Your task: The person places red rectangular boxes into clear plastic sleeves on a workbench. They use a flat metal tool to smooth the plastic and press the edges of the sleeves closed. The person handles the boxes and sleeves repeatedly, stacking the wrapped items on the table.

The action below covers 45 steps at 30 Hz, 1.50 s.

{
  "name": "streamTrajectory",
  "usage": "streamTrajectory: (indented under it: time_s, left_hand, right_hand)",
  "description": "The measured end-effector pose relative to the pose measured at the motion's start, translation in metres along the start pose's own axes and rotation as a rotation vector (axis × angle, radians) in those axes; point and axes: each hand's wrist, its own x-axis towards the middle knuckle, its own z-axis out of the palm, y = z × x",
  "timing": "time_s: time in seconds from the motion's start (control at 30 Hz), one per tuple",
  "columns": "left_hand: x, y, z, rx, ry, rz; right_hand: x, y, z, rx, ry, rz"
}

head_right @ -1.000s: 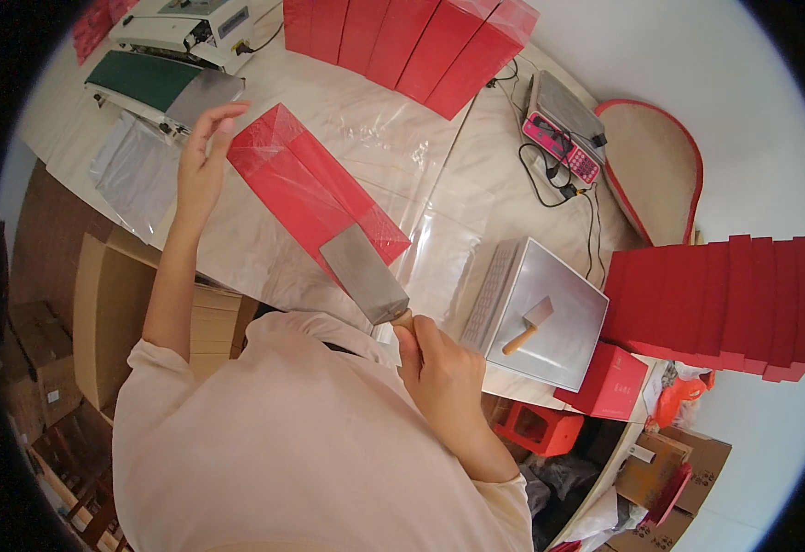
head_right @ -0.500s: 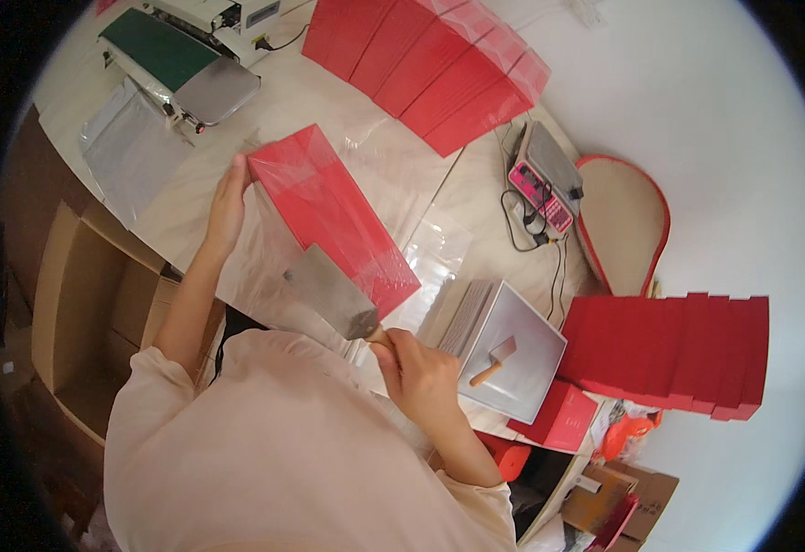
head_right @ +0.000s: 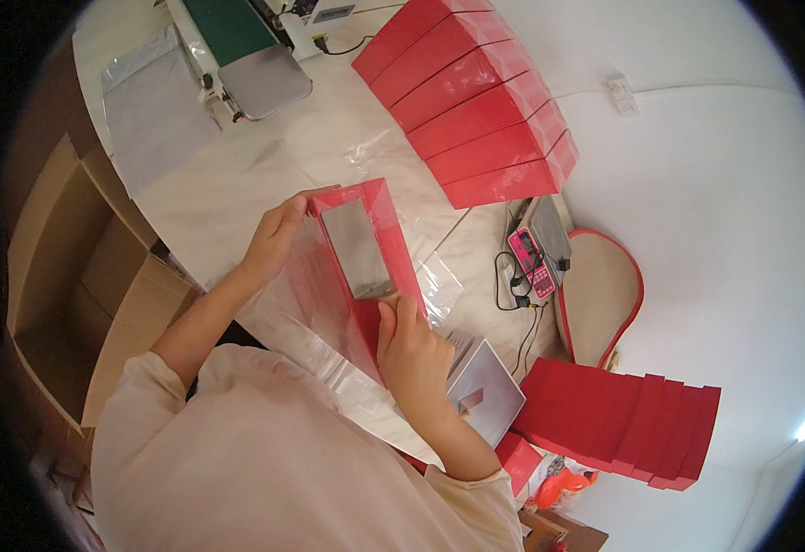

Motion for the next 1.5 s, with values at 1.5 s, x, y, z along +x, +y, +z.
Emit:
streamTrajectory:
  time_s: [1.5]
  left_hand:
    - [0.031,0.027,0.005,0.273,0.059,0.014]
  right_hand:
    - [-0.037,0.031,-0.011,0.220,-0.228,0.095]
